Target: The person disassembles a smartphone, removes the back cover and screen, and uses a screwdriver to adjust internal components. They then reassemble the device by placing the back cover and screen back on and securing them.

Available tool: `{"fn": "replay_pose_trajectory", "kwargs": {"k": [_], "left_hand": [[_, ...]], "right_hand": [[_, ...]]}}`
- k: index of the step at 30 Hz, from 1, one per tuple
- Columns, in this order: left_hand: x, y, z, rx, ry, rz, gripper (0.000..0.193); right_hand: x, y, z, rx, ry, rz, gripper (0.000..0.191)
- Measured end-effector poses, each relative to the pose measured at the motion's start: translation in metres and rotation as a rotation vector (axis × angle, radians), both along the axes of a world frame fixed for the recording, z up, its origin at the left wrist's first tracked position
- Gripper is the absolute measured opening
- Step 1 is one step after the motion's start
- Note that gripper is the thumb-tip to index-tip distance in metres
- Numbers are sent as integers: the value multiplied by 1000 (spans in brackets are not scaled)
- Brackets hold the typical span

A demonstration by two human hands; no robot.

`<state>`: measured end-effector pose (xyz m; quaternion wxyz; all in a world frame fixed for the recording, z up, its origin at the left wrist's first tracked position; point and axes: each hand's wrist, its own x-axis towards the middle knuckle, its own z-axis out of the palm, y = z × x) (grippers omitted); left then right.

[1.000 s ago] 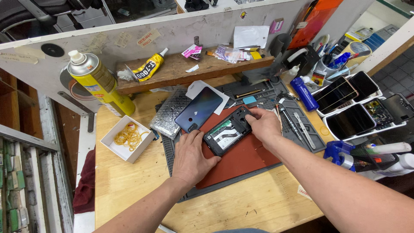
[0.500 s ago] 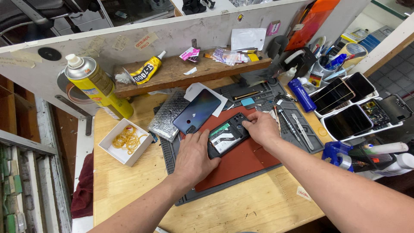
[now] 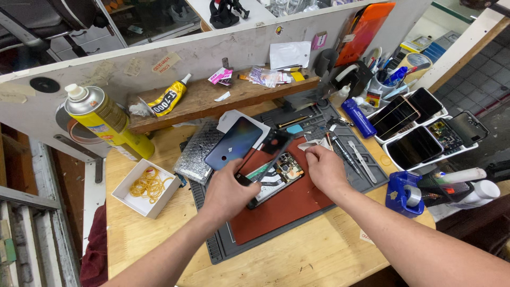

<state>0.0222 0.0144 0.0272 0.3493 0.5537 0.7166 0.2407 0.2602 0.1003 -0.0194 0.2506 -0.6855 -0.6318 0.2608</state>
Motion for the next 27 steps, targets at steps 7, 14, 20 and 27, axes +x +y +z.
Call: {"fn": "replay_pose_trajectory", "kwargs": {"k": [7,14,20,27], "left_hand": [[-26,31,-5,-80,-404,90,89],[-25,24,-11,-89,-327,89,87],[-22,24,-15,-75,-332,58,89],[-21,24,-12,-85,-288,43,91]], "right_hand": [[-16,-22,13,-68,-74,146,35],[-24,-15,21,-147,-225,156,52],[-26,-14,18,-162,-221,157,57],[-26,-9,15,-206,-234,132,59]]}}
